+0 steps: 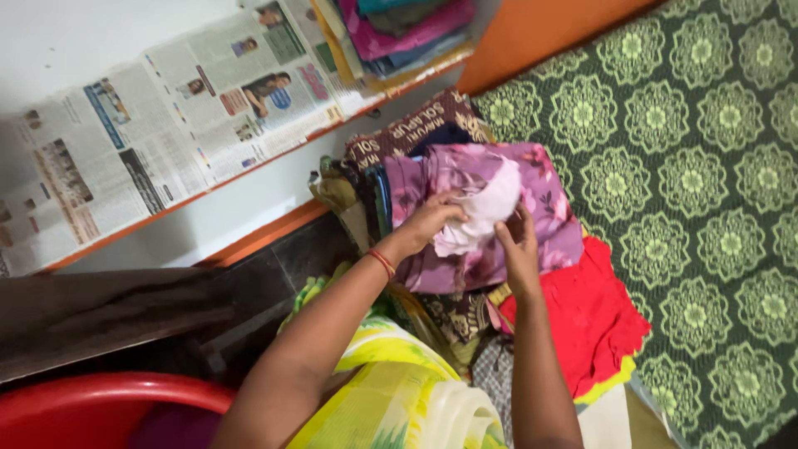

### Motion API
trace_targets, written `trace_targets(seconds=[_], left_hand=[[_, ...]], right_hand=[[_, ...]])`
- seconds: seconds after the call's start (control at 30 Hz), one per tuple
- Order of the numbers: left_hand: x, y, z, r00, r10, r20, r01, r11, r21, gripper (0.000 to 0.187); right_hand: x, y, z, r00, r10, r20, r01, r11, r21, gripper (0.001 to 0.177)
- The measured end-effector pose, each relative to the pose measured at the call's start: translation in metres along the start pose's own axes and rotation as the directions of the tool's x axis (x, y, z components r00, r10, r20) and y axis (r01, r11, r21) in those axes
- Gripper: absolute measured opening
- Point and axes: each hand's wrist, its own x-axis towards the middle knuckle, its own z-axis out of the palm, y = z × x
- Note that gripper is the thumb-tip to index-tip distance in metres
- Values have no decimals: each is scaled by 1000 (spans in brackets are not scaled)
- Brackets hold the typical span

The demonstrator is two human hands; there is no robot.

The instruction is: The person folds various garments one by one and places them into a shelf. The person handles shirts and other clothing items, folding each neatly before stacking them inside the shelf.

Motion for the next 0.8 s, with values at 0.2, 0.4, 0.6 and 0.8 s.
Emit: trace_targets(seconds=[0.2,0.4,0.6,0.8], left_hand=[[0,67,-28,987,115,111,-119,992,38,52],[-22,154,-64,577,715,394,-670,138,730,22],[1,186,-84,812,441,382,-579,691,433,66],[55,194,-114,952,307,-16,-306,942,-141,44]], right_hand=[[31,-9,7,971,102,214,-160,949,271,43],[84,-36,36,992,105,69,-114,983,142,47],[129,-75,72,963,-86,254,-22,918,395,64],[173,-137,135,908,-77,412,-177,821,542,68]])
